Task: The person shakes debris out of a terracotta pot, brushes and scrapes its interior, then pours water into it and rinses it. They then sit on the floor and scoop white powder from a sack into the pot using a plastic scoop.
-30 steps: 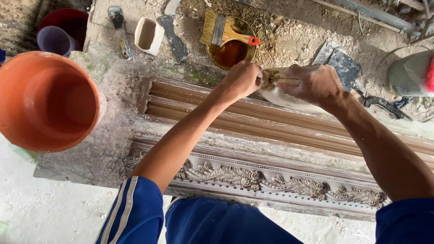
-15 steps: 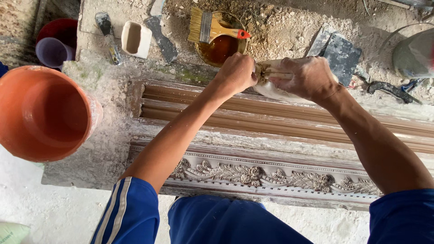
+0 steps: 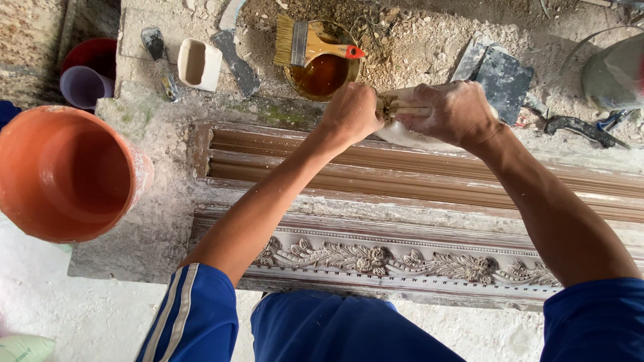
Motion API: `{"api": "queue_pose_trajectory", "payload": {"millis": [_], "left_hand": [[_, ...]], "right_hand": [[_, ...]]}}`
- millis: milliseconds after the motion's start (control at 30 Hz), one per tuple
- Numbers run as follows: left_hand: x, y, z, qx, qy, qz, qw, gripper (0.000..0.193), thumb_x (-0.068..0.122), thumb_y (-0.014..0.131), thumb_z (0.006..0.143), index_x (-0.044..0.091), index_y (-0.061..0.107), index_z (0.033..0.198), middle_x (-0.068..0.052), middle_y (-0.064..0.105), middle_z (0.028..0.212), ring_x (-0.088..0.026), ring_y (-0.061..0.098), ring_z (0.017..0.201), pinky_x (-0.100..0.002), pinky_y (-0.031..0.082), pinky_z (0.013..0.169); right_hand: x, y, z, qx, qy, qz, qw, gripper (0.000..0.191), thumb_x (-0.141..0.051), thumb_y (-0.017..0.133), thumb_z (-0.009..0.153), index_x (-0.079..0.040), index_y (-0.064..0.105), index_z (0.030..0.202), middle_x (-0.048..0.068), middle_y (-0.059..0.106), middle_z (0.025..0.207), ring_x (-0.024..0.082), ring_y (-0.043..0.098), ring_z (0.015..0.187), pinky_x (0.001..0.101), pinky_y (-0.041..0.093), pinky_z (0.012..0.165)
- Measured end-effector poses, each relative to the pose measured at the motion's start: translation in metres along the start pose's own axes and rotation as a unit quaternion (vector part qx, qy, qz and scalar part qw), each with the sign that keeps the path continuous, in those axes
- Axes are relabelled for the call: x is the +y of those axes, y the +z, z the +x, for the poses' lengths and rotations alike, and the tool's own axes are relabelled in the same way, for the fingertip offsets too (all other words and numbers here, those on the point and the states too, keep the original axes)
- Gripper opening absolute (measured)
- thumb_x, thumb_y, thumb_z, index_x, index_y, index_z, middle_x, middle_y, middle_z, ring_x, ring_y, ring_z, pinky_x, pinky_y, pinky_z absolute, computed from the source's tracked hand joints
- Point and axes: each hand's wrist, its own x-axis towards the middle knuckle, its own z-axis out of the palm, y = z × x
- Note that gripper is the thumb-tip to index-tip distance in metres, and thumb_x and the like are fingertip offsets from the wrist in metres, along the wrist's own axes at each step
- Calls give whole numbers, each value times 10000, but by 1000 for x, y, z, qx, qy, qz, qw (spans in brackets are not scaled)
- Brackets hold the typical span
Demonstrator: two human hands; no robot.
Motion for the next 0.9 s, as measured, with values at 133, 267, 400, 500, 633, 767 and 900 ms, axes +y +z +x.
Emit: {"api": "queue_pose_trajectory", "payload": {"millis": [133,267,400,500,633,767,900], "left_hand": [[-1,-4,4,-35,-13,-14,999,222,130,862,746,-49,731,740,-183,723,667,-247,727,563,-350,610,535],[-7,-7,4,-76,-64,-67,993,185,83,821,784,-57,711,831,-162,731,733,-216,738,565,-308,571,478],[-11,-9,4,-109,-48,-59,991,245,118,824,821,-57,705,945,-167,750,818,-174,722,590,-261,562,479],[-13,-11,8,-104,-36,-88,990,368,137,829,810,-25,657,1092,-163,755,860,-147,713,601,-235,587,458],[-24,-13,14,-140,-77,-136,978,308,172,750,897,72,660,1174,-118,752,964,-184,703,579,-287,555,442],[-41,-15,7,-17,-2,-251,968,290,216,814,883,54,699,1095,-132,764,1050,-143,759,826,-224,637,659],[-52,-15,-27,55,-122,-309,942,303,289,764,908,68,663,1090,-110,765,1041,-134,765,824,-244,612,582]], "right_hand": [[-1,-6,0,-63,68,-58,994,363,-497,735,978,-155,769,1097,50,767,777,125,602,407,253,450,328],[-3,-10,-1,9,13,-29,999,338,-450,737,1018,-119,774,1080,61,776,859,93,644,516,231,467,373],[-1,-14,-4,0,41,-15,999,347,-452,754,987,-114,784,1059,63,771,819,112,665,524,266,510,420],[2,-16,-6,2,42,-7,999,357,-444,775,970,-97,785,1054,62,771,802,126,686,554,273,547,450],[6,-20,-5,42,6,33,999,313,-386,771,991,-98,779,1114,74,783,906,125,717,649,243,555,469],[4,-22,8,29,14,41,999,267,-369,737,1015,-117,773,1097,70,792,921,87,666,589,228,479,418],[-4,-20,38,-64,104,14,992,270,-381,657,1031,-140,753,1107,108,754,822,69,501,389,242,360,280]]}}
